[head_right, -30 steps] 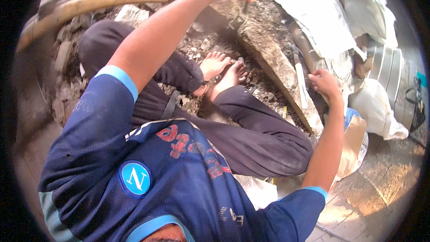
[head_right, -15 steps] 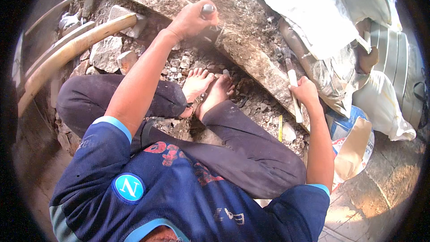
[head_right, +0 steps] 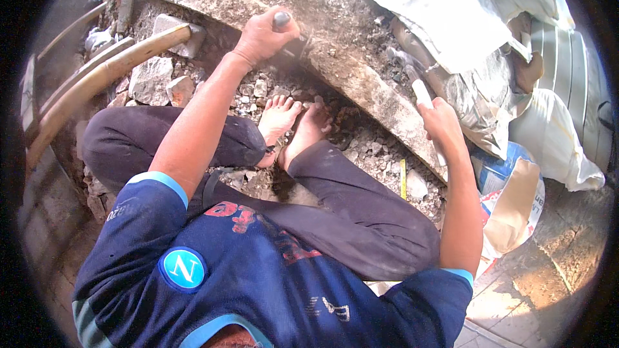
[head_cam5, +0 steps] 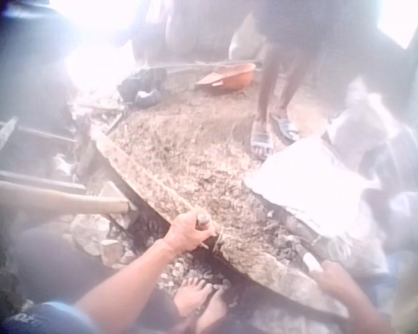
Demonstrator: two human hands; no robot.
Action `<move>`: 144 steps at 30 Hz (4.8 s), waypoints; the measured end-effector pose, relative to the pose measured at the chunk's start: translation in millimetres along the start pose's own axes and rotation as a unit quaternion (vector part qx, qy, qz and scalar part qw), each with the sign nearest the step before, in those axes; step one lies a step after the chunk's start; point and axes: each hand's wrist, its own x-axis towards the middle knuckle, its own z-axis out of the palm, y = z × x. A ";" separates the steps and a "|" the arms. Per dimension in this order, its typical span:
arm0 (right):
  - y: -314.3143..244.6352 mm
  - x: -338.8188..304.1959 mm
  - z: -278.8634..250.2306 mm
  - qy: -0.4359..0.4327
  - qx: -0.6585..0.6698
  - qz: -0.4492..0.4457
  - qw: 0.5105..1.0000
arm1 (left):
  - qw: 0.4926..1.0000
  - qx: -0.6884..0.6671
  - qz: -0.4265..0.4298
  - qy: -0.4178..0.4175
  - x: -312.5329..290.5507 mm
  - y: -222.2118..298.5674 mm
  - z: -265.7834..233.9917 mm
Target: The person chisels a concrete ledge using a hammer and a chisel while sitting on the ground among bags of material and rubble.
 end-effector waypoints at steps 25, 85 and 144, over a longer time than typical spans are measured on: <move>-107.5 -80.6 94.7 0.089 0.417 -0.169 0.888 | 0.992 0.085 0.051 -0.075 12.4 22.8 3.6; -117.3 -72.7 111.0 0.435 0.109 -0.447 0.774 | 0.985 0.070 0.132 -0.081 15.5 6.4 16.9; -173.7 -153.7 20.6 0.392 0.158 -0.349 0.837 | 0.989 0.116 0.033 -0.082 15.3 -12.2 2.6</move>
